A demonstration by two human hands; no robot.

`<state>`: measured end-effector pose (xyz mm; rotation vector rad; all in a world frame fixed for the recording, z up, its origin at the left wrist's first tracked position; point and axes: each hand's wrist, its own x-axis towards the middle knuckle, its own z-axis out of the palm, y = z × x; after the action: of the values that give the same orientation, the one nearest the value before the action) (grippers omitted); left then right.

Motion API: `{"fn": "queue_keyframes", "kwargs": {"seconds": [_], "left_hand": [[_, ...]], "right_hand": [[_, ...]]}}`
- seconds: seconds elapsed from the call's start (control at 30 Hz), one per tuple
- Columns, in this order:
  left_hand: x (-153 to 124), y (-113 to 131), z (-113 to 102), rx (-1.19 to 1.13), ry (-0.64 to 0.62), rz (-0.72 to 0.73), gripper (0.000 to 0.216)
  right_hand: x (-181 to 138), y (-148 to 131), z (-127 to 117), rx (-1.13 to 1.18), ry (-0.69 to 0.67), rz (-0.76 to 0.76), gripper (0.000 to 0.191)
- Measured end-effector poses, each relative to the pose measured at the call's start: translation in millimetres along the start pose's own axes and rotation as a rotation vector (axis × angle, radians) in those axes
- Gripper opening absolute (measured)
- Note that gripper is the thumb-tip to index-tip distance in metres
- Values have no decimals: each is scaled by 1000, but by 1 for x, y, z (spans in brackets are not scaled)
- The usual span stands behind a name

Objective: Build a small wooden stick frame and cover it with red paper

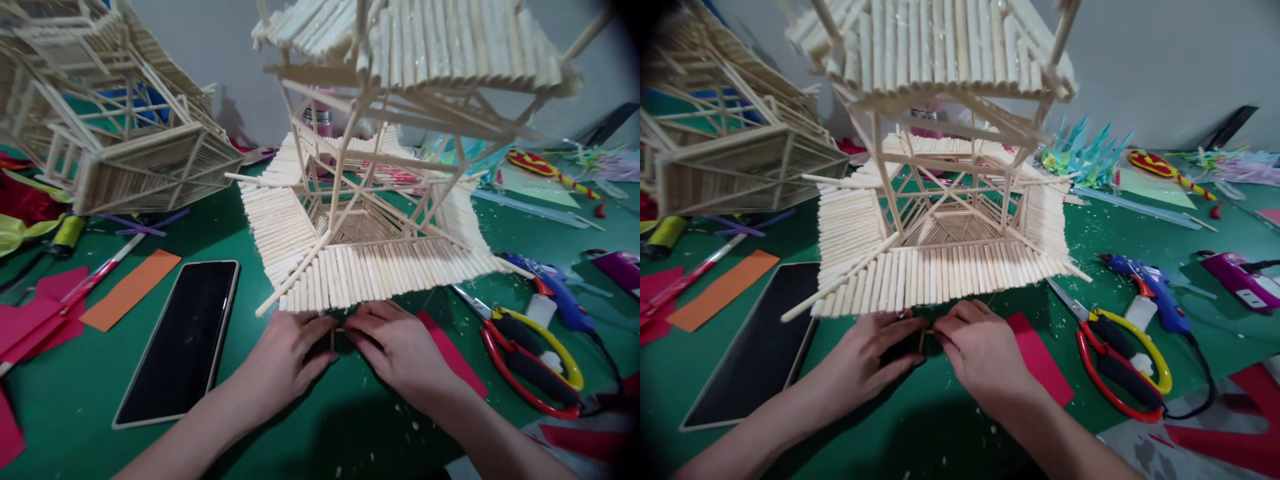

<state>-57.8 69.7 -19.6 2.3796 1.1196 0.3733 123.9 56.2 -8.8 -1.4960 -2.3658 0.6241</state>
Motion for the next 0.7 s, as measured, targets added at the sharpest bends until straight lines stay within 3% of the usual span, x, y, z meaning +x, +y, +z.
{"fn": "queue_keyframes", "kwargs": {"seconds": [0.7], "left_hand": [[-2, 0, 4, 16, 43, -5, 30]], "right_hand": [[2, 4, 12, 5, 100, 20, 17]]}}
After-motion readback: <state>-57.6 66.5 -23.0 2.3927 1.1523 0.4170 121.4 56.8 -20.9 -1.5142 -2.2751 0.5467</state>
